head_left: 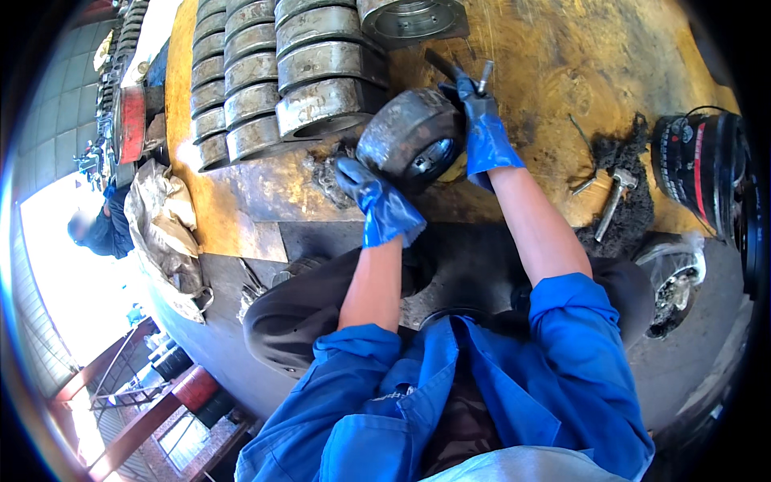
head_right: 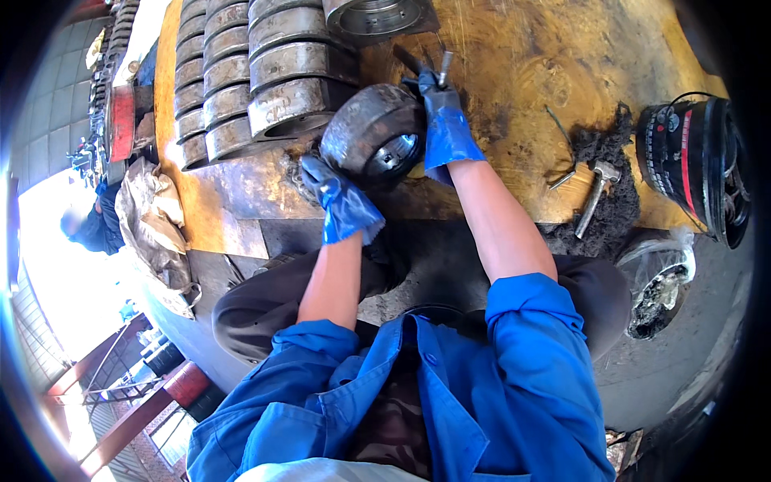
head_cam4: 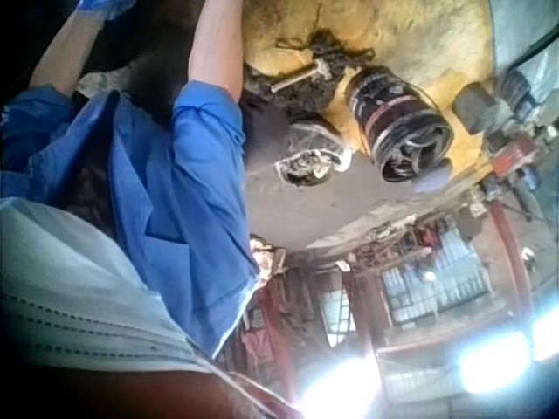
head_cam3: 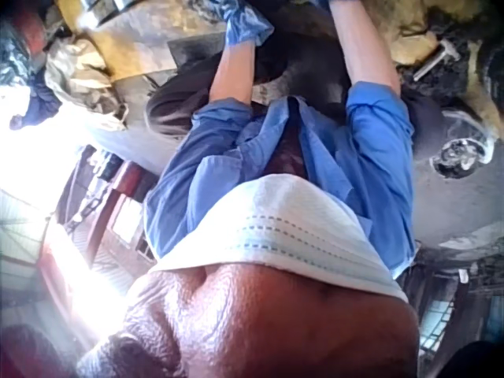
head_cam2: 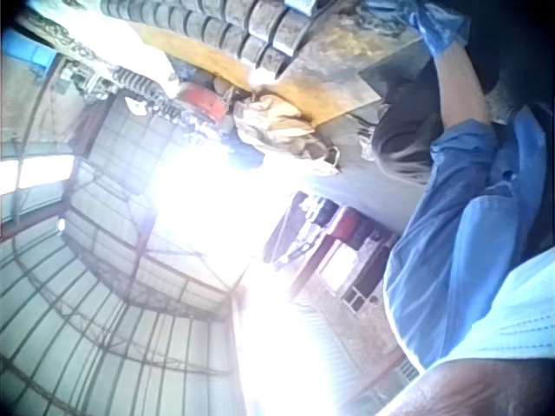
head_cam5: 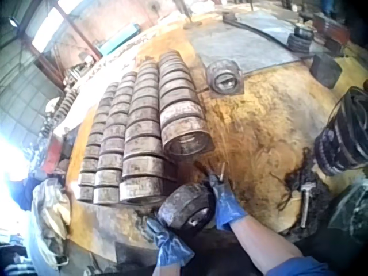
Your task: The person sits on the floor and cleans cylindrical metal parts using a rag and a hammer. They wipe the interior and exterior of the parts, occasionally tapping them with the hammer to dislodge debris, and then place the cleaned parts into a row.
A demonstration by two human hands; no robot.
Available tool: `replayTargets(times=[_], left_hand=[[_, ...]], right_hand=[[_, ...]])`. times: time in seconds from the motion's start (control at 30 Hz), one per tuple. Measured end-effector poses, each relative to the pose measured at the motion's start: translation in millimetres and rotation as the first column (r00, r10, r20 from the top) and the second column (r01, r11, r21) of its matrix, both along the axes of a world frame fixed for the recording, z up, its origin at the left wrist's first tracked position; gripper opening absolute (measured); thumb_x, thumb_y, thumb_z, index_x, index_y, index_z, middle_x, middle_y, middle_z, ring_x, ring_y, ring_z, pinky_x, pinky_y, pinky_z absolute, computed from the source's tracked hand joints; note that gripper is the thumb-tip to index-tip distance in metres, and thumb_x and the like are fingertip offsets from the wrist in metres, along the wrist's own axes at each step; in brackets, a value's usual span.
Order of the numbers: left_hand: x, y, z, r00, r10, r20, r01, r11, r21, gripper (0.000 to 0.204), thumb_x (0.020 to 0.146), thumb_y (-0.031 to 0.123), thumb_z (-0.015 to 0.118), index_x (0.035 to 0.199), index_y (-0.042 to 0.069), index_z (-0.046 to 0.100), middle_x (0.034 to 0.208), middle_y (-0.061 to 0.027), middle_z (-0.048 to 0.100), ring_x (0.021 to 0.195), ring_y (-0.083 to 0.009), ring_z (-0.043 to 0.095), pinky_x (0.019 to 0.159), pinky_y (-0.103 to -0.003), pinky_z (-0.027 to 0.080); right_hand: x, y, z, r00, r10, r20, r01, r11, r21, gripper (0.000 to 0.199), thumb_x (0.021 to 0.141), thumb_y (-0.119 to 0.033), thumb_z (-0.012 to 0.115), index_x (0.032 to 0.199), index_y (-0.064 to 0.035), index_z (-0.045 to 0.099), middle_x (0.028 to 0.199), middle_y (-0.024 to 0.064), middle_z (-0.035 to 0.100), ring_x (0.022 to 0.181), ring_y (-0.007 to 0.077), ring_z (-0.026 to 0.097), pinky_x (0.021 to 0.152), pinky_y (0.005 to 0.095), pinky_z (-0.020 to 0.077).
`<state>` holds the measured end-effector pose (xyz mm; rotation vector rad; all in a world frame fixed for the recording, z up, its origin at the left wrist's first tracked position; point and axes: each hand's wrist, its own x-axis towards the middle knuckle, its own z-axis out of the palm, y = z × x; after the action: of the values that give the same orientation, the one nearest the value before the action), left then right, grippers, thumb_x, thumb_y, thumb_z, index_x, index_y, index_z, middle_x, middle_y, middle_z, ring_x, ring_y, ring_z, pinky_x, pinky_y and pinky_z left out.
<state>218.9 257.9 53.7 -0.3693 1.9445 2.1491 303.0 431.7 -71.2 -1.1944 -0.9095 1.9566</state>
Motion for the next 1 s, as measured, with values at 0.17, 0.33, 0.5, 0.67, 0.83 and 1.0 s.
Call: replayTargets(times=[0.17,0.33,0.5,0.67,0.83,1.0], left_hand=[[-67,-17,-9,0.977,-0.183,-0.109,0.156,0.964,-0.215,0.052,0.101,0.042,0.043,0.119,-0.005,0.057,0.114,-0.0190,0.063,0.095,-0.0265,0.062,0.083,-0.040,0.054],[-70,-20,16,0.925,-0.371,-0.081,0.323,0.881,-0.345,0.042,0.099,0.035,0.048,0.114,-0.003,0.059,0.111,-0.0171,0.064,0.090,-0.0257,0.062,0.079,-0.042,0.055],[-64,-25,79,0.768,-0.429,-0.475,0.322,0.901,-0.292,0.044,0.096,0.038,0.051,0.121,0.002,0.054,0.115,-0.0153,0.064,0.092,-0.0273,0.065,0.076,-0.042,0.056],[-134,-19,149,0.706,-0.216,-0.675,-0.191,0.859,-0.475,0.032,0.095,0.034,0.051,0.098,0.004,0.061,0.098,-0.0150,0.064,0.082,-0.0269,0.063,0.073,-0.038,0.053],[-125,-53,229,0.587,-0.371,-0.720,0.202,0.928,-0.313,0.040,0.097,0.037,0.051,0.110,0.000,0.056,0.110,-0.0168,0.060,0.095,-0.0269,0.059,0.083,-0.037,0.048],[-113,-99,247,0.595,-0.468,-0.654,0.361,0.882,-0.302,0.050,0.099,0.040,0.050,0.123,-0.004,0.050,0.122,-0.0185,0.057,0.108,-0.0269,0.055,0.094,-0.036,0.043]], right_hand=[[13,-1,55,0.937,-0.069,-0.342,0.023,0.990,-0.136,0.044,0.097,-0.034,0.059,0.128,-0.0038,0.061,0.115,0.0138,0.069,0.101,0.0219,0.067,0.084,0.0353,0.0535],[69,7,76,0.927,-0.111,-0.357,0.024,0.971,-0.238,0.045,0.097,-0.030,0.056,0.135,-0.0042,0.055,0.121,0.0140,0.066,0.107,0.0215,0.065,0.089,0.0349,0.0526],[117,10,143,0.921,-0.113,-0.373,0.057,0.986,-0.158,0.048,0.098,-0.025,0.054,0.141,-0.0045,0.049,0.128,0.0143,0.062,0.113,0.0210,0.063,0.094,0.0344,0.0518],[122,-5,232,0.909,-0.029,-0.416,0.056,0.997,0.054,0.043,0.094,-0.023,0.057,0.132,-0.0040,0.054,0.115,0.0176,0.066,0.102,0.0271,0.067,0.086,0.0399,0.0552],[119,-69,196,0.983,0.024,-0.180,-0.011,0.997,0.071,0.037,0.092,-0.020,0.055,0.126,-0.0051,0.058,0.105,0.0207,0.069,0.094,0.0304,0.069,0.077,0.0423,0.0551],[112,-199,137,0.814,-0.115,0.570,-0.117,0.928,0.354,0.031,0.091,-0.020,0.056,0.118,-0.0066,0.062,0.090,0.0215,0.070,0.080,0.0348,0.070,0.069,0.0474,0.0517]])
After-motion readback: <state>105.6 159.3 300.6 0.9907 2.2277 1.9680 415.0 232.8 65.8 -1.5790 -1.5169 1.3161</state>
